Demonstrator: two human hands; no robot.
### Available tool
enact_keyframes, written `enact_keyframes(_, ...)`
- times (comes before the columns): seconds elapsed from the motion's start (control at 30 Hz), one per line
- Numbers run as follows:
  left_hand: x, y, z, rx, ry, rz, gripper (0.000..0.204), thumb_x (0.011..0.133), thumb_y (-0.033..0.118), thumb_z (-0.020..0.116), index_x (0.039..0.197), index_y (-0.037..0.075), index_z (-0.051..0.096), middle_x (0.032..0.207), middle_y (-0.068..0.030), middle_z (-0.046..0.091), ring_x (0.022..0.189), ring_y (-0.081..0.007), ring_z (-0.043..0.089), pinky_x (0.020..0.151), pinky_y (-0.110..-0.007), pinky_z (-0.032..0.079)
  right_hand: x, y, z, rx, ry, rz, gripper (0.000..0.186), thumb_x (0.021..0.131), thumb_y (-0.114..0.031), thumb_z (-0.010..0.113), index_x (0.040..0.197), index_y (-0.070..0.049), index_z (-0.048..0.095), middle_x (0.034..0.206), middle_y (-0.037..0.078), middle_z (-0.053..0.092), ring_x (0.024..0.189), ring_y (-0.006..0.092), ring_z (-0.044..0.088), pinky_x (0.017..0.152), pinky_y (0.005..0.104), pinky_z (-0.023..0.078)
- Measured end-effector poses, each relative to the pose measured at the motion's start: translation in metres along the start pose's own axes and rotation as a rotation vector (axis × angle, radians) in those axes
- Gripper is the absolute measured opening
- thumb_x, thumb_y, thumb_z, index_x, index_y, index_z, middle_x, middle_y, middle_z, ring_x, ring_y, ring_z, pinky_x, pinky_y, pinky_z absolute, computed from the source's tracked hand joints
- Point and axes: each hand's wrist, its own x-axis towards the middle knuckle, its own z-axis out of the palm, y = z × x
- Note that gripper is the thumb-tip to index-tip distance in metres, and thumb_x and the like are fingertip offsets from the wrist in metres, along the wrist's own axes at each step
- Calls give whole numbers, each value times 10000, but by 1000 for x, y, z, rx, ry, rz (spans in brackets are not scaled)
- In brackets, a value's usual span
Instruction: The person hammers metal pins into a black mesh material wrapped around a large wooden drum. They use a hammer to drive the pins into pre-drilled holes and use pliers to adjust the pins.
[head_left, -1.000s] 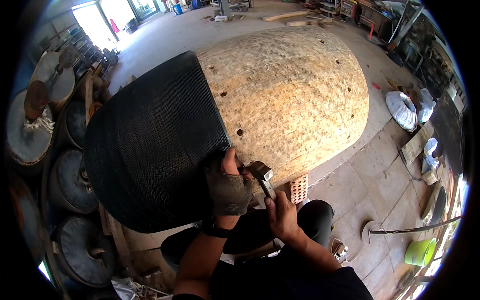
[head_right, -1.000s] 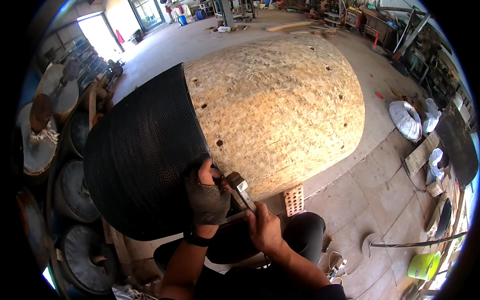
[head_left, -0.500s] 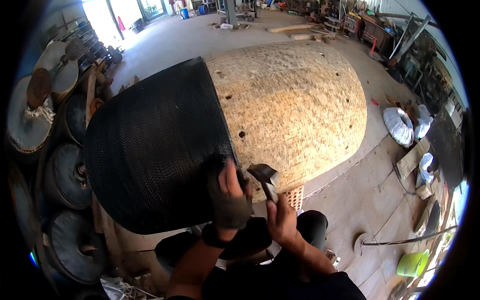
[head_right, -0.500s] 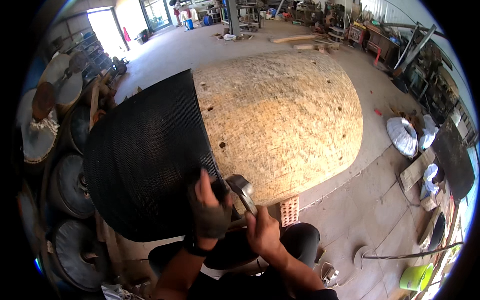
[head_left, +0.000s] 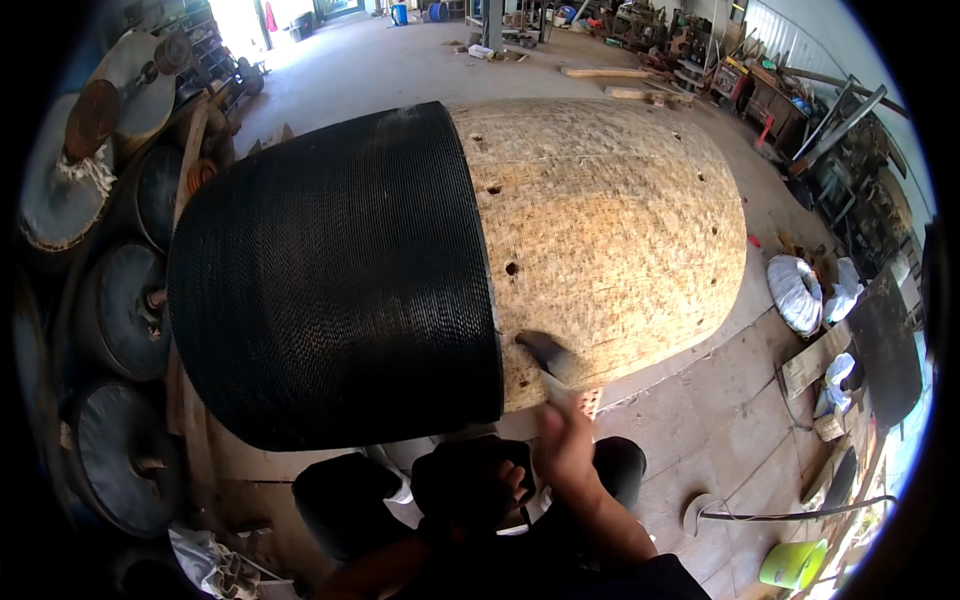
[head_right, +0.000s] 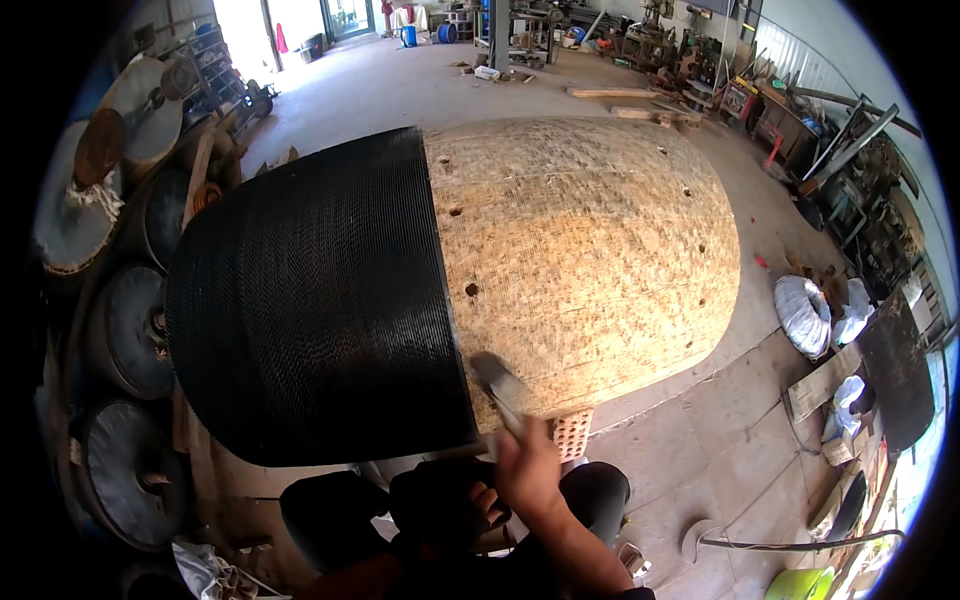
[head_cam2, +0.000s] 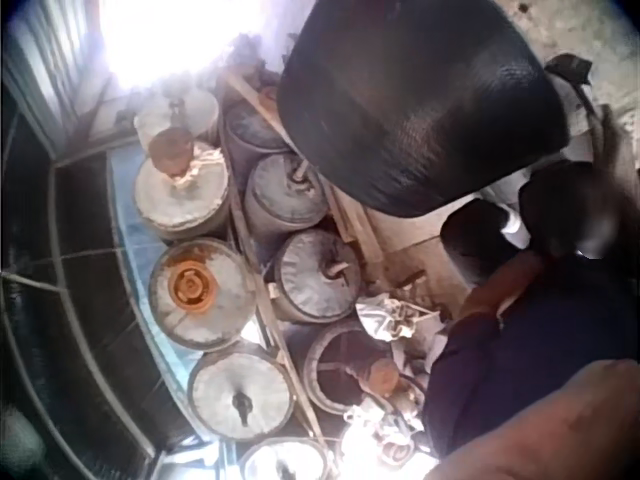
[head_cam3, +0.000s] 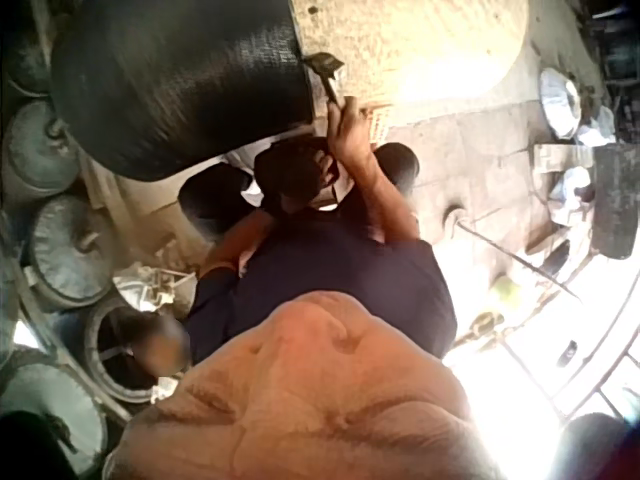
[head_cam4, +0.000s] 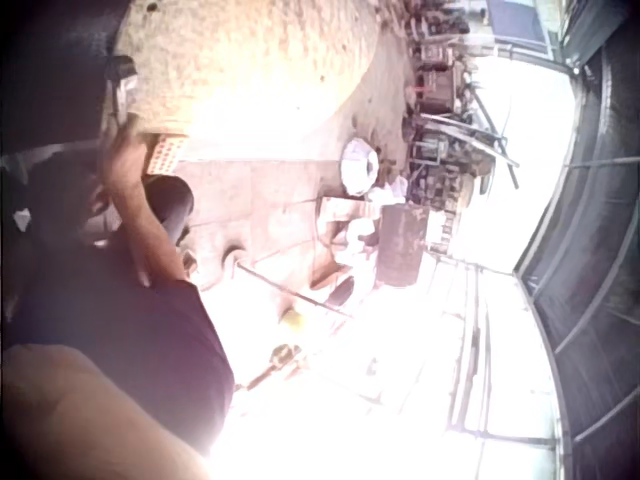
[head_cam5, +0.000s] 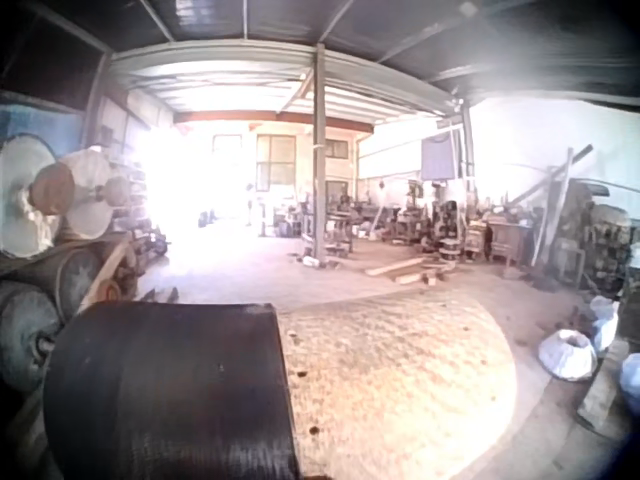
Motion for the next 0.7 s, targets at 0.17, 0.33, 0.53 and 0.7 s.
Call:
enact_keyframes(0.17, 18, -15, 7, -293, -6, -17, 205, 904, 216, 601, 994, 34, 627, 970, -145, 629, 880, -276, 638, 784, -386, 518, -9, -15, -11, 188, -80, 213, 209, 1028, -158, 527, 971, 41, 504, 679, 185, 603, 557, 329, 596, 519, 439, 467)
enact_keyframes(0.33, -1, -15, 32, -180, -86, 102, 179, 928, 184, 556, 991, 34, 632, 977, -137, 634, 885, -258, 641, 791, -382, 521, -6, -8, 0, 417, 324, -96, 314, 1043, -258, 420, 948, 18, 536, 726, 119, 584, 617, 195, 538, 560, 347, 455)
enact_keyframes(0.53, 7, -7, 31, -446, 29, -108, 170, 957, 155, 545, 993, 15, 635, 904, -151, 626, 826, -279, 615, 749, -407, 514, -19, -13, -17, -32, -68, -42, 150, 992, -122, 564, 959, 24, 557, 690, 193, 572, 605, 320, 584, 564, 401, 471)
enact_keyframes(0.7, 11, -11, 30, -100, 18, 35, 202, 981, 174, 536, 1004, 5, 645, 877, -157, 625, 810, -297, 608, 736, -412, 511, -14, 7, -28, -13, 35, -49, 155, 958, -140, 582, 878, -7, 581, 662, 108, 570, 584, 190, 551, 534, 344, 459)
